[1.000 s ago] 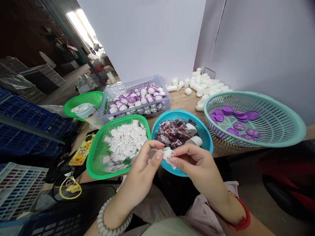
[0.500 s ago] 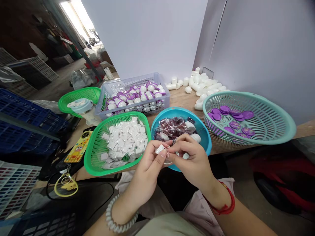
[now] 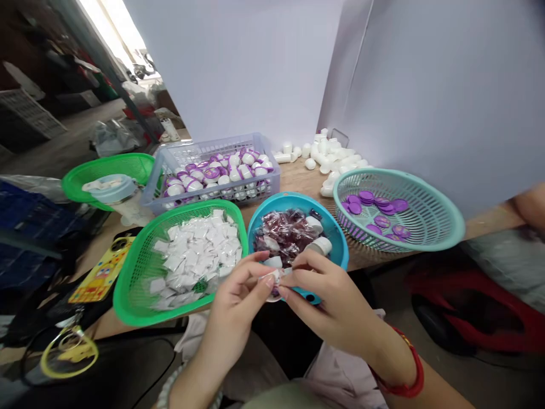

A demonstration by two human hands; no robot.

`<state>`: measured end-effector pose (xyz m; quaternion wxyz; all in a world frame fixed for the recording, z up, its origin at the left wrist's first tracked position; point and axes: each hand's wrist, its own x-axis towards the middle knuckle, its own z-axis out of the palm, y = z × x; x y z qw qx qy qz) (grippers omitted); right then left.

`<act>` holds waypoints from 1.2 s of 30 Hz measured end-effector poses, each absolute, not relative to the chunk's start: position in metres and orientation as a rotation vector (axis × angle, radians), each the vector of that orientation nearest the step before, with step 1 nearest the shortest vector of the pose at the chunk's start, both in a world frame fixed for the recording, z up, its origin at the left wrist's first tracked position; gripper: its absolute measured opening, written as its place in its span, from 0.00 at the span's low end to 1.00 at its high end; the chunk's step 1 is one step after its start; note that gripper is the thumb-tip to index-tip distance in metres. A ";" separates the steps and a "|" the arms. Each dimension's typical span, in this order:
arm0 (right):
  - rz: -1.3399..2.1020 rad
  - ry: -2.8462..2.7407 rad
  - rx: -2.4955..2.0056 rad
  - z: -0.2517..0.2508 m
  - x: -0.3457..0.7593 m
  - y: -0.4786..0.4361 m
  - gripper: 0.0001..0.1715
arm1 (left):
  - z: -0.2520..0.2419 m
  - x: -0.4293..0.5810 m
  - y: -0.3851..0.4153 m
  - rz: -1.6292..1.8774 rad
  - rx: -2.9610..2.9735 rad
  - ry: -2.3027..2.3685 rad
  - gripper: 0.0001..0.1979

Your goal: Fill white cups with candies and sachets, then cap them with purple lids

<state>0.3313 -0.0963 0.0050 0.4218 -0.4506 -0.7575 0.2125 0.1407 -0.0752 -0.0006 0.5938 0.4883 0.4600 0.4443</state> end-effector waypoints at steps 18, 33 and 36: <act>0.753 -1.914 -2.663 -0.051 0.564 0.039 0.13 | 0.018 0.137 -0.071 1.033 0.985 1.027 0.10; 0.973 -2.090 -2.603 -0.032 0.542 0.031 0.18 | 0.005 0.144 -0.062 1.051 0.934 1.061 0.22; 1.015 -2.059 -2.565 -0.023 0.539 0.031 0.19 | -0.003 0.145 -0.059 1.026 0.957 1.117 0.24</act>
